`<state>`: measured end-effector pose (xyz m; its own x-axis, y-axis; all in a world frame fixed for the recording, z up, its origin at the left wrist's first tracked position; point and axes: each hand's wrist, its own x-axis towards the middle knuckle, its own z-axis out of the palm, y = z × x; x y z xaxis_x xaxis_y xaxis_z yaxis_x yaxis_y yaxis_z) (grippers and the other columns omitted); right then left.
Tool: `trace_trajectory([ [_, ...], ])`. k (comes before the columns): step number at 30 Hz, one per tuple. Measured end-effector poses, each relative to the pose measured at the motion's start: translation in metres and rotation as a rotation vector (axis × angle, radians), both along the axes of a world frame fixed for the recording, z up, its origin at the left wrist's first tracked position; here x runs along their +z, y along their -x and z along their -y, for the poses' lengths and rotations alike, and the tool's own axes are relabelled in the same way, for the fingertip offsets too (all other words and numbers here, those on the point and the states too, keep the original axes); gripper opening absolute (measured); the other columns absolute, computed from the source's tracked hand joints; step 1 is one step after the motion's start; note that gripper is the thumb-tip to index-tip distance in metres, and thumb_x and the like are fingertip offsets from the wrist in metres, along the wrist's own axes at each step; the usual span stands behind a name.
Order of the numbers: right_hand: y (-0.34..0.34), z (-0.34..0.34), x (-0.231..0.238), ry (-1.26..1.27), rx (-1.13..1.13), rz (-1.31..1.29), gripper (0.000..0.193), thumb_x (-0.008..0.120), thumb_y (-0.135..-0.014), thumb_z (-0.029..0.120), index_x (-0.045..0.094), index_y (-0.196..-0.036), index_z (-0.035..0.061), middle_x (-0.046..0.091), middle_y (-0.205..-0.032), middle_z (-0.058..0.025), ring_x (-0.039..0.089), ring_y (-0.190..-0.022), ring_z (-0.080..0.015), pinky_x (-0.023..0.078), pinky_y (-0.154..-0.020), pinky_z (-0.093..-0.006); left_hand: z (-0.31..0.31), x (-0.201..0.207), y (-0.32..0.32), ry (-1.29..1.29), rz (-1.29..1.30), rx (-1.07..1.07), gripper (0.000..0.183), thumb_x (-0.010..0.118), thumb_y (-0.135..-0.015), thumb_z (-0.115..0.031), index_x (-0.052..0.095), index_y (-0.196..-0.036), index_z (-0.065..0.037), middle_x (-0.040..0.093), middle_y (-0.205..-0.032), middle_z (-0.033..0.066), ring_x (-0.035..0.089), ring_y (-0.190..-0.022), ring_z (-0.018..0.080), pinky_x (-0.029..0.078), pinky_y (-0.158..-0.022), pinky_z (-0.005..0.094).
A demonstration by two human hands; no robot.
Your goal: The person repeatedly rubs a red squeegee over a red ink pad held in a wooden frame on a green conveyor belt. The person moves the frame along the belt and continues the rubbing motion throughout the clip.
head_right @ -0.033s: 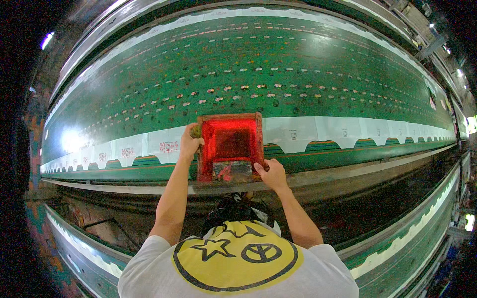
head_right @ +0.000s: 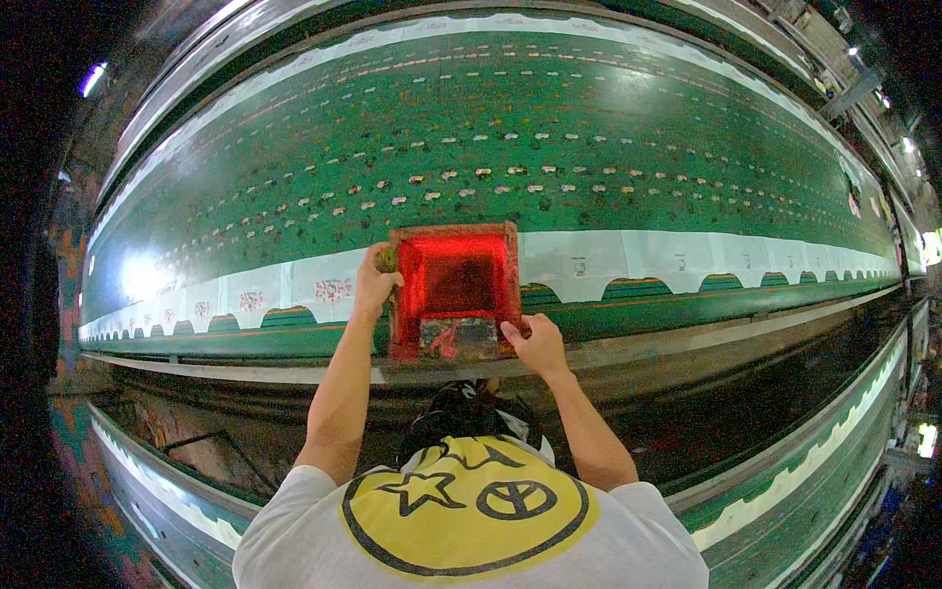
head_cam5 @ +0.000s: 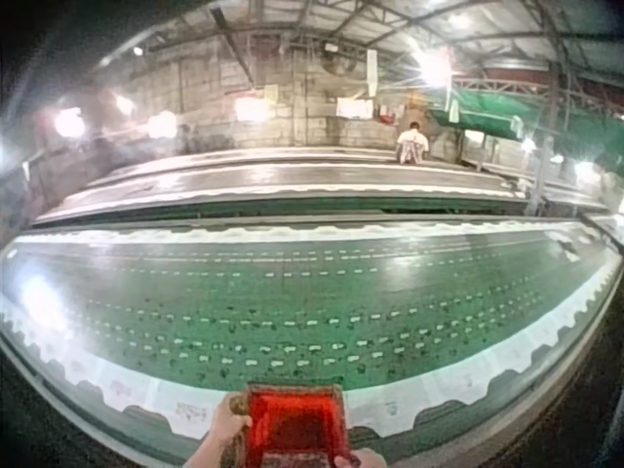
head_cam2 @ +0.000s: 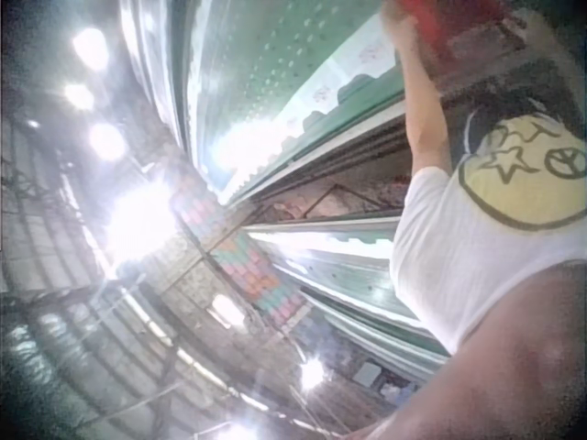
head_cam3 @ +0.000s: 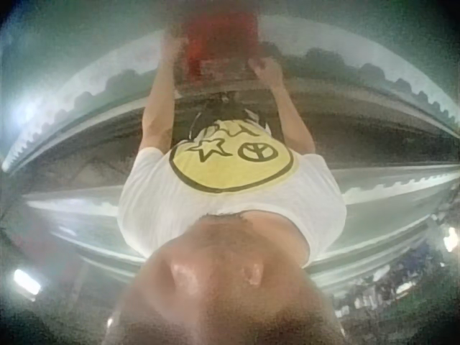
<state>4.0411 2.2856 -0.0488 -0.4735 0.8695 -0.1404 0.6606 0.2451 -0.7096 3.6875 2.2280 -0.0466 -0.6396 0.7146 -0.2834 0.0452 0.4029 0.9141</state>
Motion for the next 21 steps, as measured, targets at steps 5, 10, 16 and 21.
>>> trace_trajectory([
  [5,0.001,-0.001,0.015,0.095,0.022,-0.011,0.061,0.073,-0.093,0.049,0.071,-0.114,-0.0083,0.070,-0.104,-0.0198,0.072,-0.091,-0.0325,0.055,-0.080,-0.0420,0.002,-0.007,0.001,-0.009,-0.074,0.016,0.074,0.075,-0.061,0.004,0.063,-0.132,-0.009,0.071,-0.109,0.0088,0.066,-0.098,0.0222,0.055,-0.085,0.0362],
  [10,0.004,-0.007,0.013,0.123,0.007,-0.026,0.063,0.068,-0.094,0.056,0.072,-0.113,-0.0036,0.067,-0.103,-0.0190,0.067,-0.095,-0.0363,0.053,-0.084,-0.0467,-0.010,0.007,0.002,0.033,-0.113,-0.015,0.076,0.076,-0.061,0.003,0.062,-0.134,-0.008,0.072,-0.112,0.0113,0.068,-0.102,0.0238,0.055,-0.088,0.0372],
  [16,0.009,-0.002,0.003,0.095,0.005,0.003,0.064,0.067,-0.095,0.054,0.071,-0.116,-0.0059,0.068,-0.111,-0.0199,0.067,-0.098,-0.0371,0.053,-0.087,-0.0470,-0.003,0.006,0.005,0.001,-0.172,-0.015,0.076,0.076,-0.061,0.003,0.062,-0.135,-0.009,0.073,-0.109,0.0121,0.069,-0.101,0.0247,0.055,-0.088,0.0370],
  [21,0.011,-0.002,0.003,0.038,-0.008,-0.017,0.050,0.074,-0.094,0.041,0.072,-0.111,-0.0062,0.071,-0.102,-0.0186,0.072,-0.088,-0.0326,0.056,-0.079,-0.0420,-0.005,0.016,0.003,0.085,-0.024,-0.009,0.075,0.077,-0.062,0.002,0.062,-0.134,-0.010,0.074,-0.105,0.0115,0.070,-0.096,0.0245,0.056,-0.085,0.0372],
])
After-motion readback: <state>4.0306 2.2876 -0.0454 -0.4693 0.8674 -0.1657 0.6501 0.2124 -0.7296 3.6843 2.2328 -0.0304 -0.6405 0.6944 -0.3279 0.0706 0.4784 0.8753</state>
